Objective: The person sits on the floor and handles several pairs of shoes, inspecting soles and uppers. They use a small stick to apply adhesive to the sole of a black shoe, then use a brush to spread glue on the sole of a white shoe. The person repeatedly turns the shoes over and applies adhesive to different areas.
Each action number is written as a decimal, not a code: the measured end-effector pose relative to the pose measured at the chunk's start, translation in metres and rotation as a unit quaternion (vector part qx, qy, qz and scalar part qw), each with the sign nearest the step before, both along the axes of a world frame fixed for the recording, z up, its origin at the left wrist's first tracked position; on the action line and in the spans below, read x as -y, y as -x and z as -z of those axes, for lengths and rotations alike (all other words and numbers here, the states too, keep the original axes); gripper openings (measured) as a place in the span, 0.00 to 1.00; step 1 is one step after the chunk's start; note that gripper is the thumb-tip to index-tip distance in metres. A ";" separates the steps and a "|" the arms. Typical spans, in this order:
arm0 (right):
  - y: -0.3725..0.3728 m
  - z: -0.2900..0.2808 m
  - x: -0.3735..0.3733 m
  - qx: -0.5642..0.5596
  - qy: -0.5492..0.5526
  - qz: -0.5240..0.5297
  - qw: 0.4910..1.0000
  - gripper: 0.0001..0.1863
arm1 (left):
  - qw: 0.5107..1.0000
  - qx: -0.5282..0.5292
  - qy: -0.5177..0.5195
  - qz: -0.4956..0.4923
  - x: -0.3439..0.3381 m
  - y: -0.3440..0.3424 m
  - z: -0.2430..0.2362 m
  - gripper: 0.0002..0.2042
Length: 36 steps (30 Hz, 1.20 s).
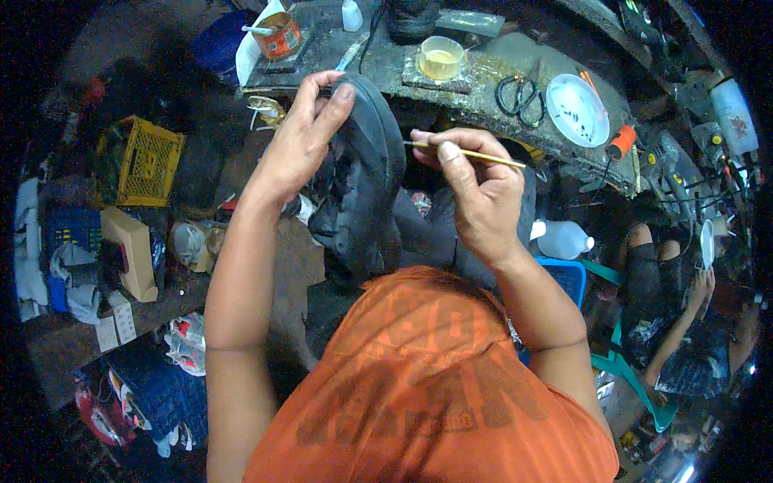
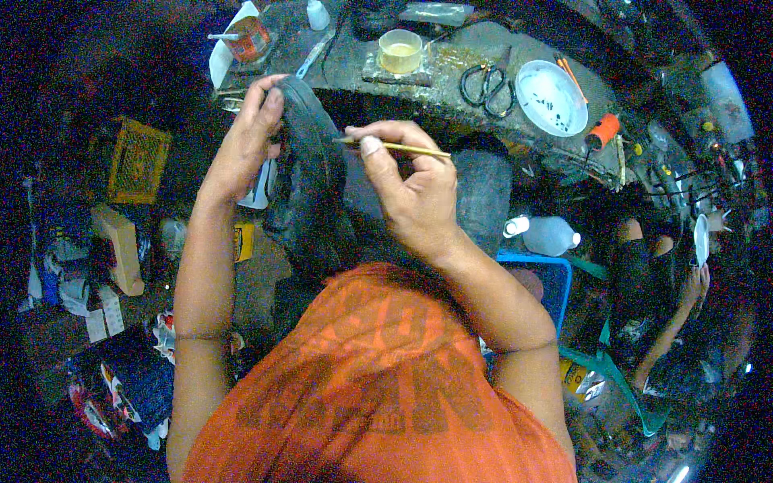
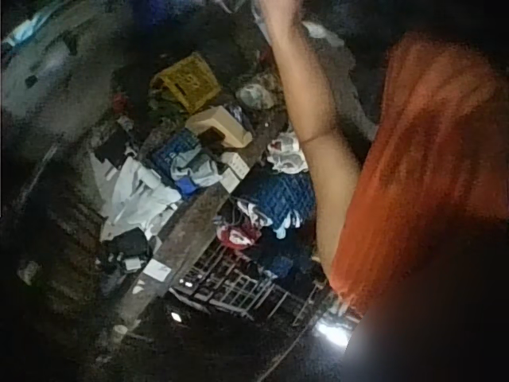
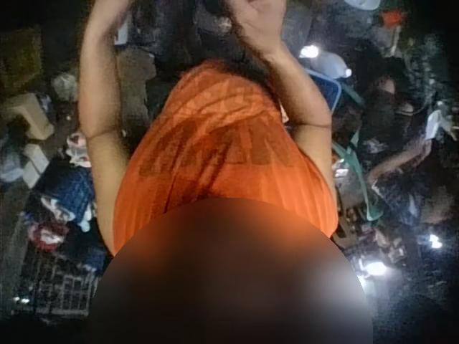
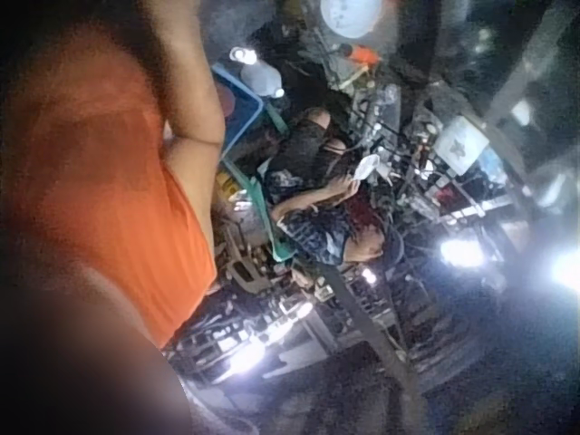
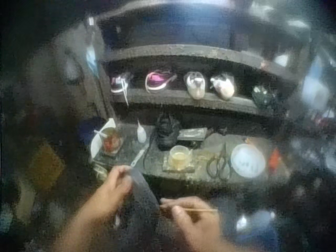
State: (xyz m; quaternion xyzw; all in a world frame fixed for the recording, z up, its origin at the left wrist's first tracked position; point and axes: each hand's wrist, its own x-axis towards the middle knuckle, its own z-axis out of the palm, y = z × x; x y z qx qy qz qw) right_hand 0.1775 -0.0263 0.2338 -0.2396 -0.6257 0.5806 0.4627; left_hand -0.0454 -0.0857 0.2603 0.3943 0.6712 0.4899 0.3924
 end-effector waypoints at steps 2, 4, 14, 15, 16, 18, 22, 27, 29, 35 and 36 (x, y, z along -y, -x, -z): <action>0.000 -0.005 -0.004 -0.028 0.058 -0.015 0.998 0.09 | 0.999 0.003 0.006 0.039 0.011 0.003 -0.010 0.31; 0.001 -0.010 -0.006 -0.060 0.110 -0.036 0.991 0.11 | 0.996 -0.019 0.018 0.086 0.021 0.009 -0.023 0.30; -0.009 -0.057 0.002 -0.078 0.075 -0.063 0.992 0.10 | 0.972 -0.178 -0.137 0.061 0.035 -0.018 -0.033 0.26; -0.012 -0.062 0.003 -0.066 0.041 -0.066 0.995 0.10 | 0.963 -0.228 -0.128 0.061 0.036 -0.023 -0.032 0.28; -0.015 -0.067 0.003 -0.050 0.009 -0.068 0.996 0.10 | 0.957 -0.271 -0.078 0.062 0.038 -0.027 -0.030 0.30; -0.022 -0.073 0.006 0.001 -0.035 -0.057 0.998 0.09 | 0.962 -0.219 -0.145 0.073 0.039 -0.037 -0.028 0.29; -0.033 -0.080 0.012 0.086 -0.119 -0.046 0.988 0.08 | 0.963 -0.205 -0.154 0.080 0.040 -0.052 -0.031 0.22; -0.040 -0.088 0.017 0.141 -0.169 -0.029 0.975 0.07 | 0.966 -0.192 -0.151 0.081 0.040 -0.063 -0.033 0.19; -0.042 -0.092 0.016 0.154 -0.200 -0.029 0.967 0.07 | 0.965 -0.197 -0.156 0.081 0.040 -0.065 -0.033 0.18; -0.038 -0.097 0.015 0.177 -0.289 -0.027 0.941 0.07 | 0.959 -0.211 -0.175 0.077 0.041 -0.070 -0.033 0.17; -0.039 -0.098 0.015 0.182 -0.305 -0.026 0.934 0.07 | 0.958 -0.215 -0.172 0.078 0.042 -0.070 -0.033 0.17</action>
